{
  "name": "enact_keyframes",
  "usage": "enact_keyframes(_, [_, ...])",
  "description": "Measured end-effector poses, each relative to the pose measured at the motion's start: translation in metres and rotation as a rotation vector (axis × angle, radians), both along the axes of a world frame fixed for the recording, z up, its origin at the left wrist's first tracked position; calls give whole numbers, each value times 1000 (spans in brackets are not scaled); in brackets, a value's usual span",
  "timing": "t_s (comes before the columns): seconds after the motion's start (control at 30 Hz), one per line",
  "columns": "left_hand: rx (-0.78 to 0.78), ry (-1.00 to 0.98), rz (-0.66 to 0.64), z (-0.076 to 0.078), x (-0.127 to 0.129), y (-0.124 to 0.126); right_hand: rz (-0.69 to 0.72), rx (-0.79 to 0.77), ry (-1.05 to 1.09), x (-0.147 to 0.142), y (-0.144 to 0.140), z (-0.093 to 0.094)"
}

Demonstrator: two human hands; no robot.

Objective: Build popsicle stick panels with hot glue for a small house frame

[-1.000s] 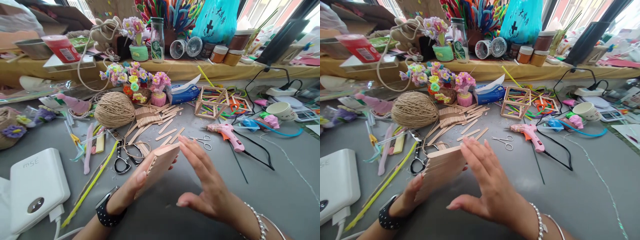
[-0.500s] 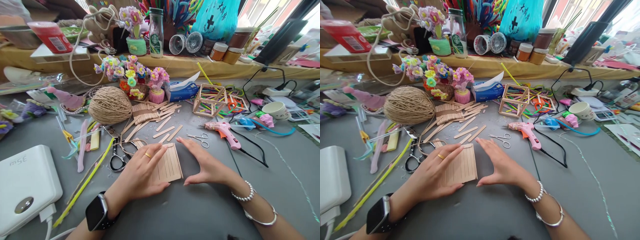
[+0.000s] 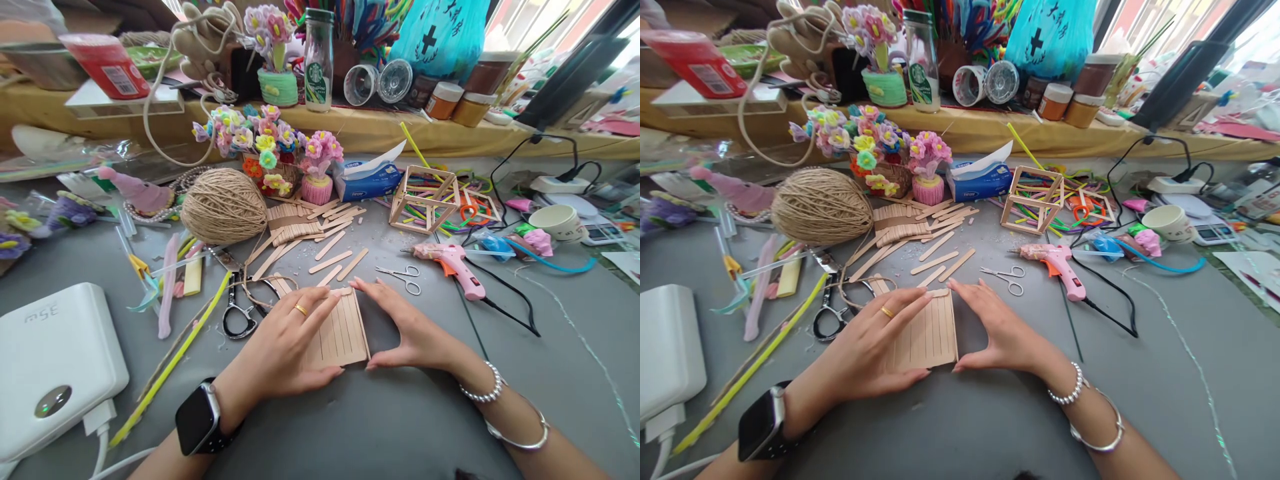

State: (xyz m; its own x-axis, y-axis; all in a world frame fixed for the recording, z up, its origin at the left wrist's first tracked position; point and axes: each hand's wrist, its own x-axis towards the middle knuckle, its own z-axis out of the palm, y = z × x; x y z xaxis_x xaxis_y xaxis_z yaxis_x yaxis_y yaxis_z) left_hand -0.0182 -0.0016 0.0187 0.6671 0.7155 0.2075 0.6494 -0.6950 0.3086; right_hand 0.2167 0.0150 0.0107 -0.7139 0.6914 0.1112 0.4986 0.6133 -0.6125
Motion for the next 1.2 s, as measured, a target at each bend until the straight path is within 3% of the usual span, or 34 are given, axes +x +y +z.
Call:
enact_keyframes(0.4, [46, -21, -27, -1, -3, 0, -24, -17, 113, 0, 0, -2])
enact_keyframes(1.2, [68, -54, -22, 0, -2, -1, -26, -9, 119, -1, -1, -2])
